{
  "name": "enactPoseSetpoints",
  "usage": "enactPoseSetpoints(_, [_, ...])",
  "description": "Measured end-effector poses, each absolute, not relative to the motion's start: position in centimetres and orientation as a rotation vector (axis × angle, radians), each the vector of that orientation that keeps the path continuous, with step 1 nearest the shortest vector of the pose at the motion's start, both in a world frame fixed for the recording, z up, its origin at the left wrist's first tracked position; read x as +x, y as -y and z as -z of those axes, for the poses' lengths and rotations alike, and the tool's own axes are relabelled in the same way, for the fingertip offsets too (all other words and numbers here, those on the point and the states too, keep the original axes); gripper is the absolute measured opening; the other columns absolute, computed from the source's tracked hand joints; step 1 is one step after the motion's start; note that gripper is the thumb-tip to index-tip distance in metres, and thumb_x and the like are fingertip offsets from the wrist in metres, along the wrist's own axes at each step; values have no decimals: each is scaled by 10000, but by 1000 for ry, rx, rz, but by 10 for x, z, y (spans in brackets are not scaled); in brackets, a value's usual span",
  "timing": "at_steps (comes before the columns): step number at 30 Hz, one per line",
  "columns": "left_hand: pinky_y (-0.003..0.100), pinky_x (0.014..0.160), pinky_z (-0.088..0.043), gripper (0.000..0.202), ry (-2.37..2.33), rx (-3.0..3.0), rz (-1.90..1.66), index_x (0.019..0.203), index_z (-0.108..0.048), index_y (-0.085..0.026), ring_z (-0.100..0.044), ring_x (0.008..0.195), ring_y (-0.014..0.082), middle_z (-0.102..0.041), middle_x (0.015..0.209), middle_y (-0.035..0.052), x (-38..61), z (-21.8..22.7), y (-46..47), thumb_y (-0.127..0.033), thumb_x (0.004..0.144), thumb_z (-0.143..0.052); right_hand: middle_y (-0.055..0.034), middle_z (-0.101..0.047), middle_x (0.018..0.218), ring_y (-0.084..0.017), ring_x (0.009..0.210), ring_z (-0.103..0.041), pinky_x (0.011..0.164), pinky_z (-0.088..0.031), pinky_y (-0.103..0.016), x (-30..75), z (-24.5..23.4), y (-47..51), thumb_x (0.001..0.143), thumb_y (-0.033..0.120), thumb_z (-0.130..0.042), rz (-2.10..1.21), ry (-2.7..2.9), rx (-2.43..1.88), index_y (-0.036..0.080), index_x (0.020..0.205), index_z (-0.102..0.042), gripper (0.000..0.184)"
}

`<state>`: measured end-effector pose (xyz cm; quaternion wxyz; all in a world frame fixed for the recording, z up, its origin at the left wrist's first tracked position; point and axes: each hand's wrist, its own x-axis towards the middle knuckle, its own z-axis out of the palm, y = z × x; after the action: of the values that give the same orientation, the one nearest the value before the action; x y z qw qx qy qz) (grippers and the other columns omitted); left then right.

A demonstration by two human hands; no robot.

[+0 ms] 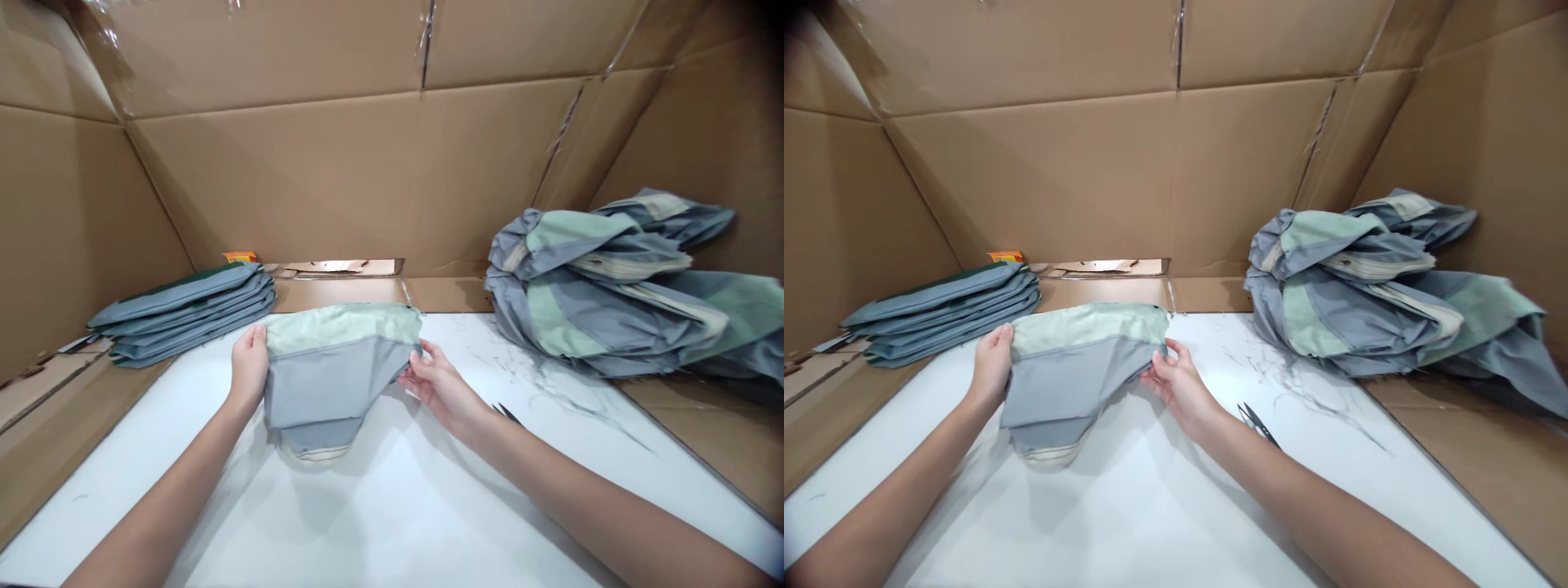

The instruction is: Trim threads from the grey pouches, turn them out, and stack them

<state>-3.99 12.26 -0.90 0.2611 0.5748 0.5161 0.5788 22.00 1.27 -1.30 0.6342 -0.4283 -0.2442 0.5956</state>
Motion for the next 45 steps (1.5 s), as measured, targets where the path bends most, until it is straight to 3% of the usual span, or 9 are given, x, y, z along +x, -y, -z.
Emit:
enactPoseSetpoints(5, [215, 514, -294, 414, -1435, 1591, -1589, 574, -470, -167, -378, 535, 110, -423, 530, -29, -48, 5, -133, -546, 742, -470, 95, -511, 645, -65, 548, -503, 609, -464, -199, 228, 10, -10, 684, 273, -723, -1254, 831, -818, 302, 1166, -353, 608])
enactPoseSetpoints(9, [218, 498, -234, 352, -1490, 1654, -1670, 548, -424, -170, -312, 519, 94, -344, 519, -42, -55, -17, -133, -434, 778, -465, 69, -508, 636, -91, 544, -495, 545, -445, -219, 243, -6, -5, 798, 327, -616, -1097, 1372, -759, 312, 1157, -364, 440])
enactPoseSetpoints(12, [226, 518, -235, 304, -1523, 1752, -1899, 577, -401, -173, -305, 543, 95, -322, 554, -41, -53, -38, -116, -329, 837, -418, 15, -556, 748, -112, 604, -531, 561, -476, -248, 258, -17, -6, 866, 253, -499, -636, 1724, -838, 297, 1089, -453, 232])
enactPoseSetpoints(17, [258, 630, -392, 269, -1226, 2086, -2511, 692, -479, -183, -493, 660, 131, -491, 670, 4, -56, -34, -85, -303, 900, -358, -14, -641, 781, -148, 691, -599, 627, -488, -278, 297, -23, -10, 827, 114, -493, 325, 2031, -814, 287, 909, -597, 218])
enactPoseSetpoints(21, [249, 595, -481, 191, -485, 2868, -2083, 622, -463, -173, -626, 797, 184, -472, 641, 12, -72, -5, -86, -134, 807, -483, -64, -644, 826, -183, 761, -614, 652, -507, -312, 330, -12, -6, 820, 133, -477, 524, 2216, -984, 244, 755, -619, 191])
enactPoseSetpoints(25, [348, 778, -550, 115, -117, 3190, -1688, 743, -527, -194, -599, 1000, 216, -541, 829, 34, -78, 9, -87, -82, 757, -504, -86, -592, 1040, -187, 942, -598, 753, -522, -313, 345, -5, 13, 833, 93, -408, 359, 2033, -1090, 213, 713, -576, 238])
enactPoseSetpoints(32, [452, 935, -452, 235, -6, 3215, -1155, 943, -600, -190, -517, 1134, 266, -640, 1027, 123, -74, 4, -67, -224, 762, -453, -99, -372, 1385, -248, 1253, -416, 959, -446, -388, 331, 3, 38, 865, 286, -497, -122, 2190, -1317, 279, 1184, -525, 320])
enactPoseSetpoints(38, [393, 898, -430, 260, -362, 3060, -1023, 998, -567, -205, -515, 1067, 234, -636, 1004, 83, -58, -27, -57, -142, 774, -451, -110, -457, 1261, -258, 1268, -366, 1035, -351, -457, 311, 0, 39, 847, 201, -520, 433, 2261, -1190, 277, 1249, -505, 410])
enactPoseSetpoints(45, [376, 968, -366, 93, -333, 3135, -567, 871, -600, -191, -481, 1133, 223, -633, 960, 61, -29, -26, -58, -222, 850, -515, -76, -625, 1085, -238, 1173, -466, 1046, -277, -501, 279, -26, 20, 903, 331, -453, 483, 2589, -1054, 193, 1147, -562, 301])
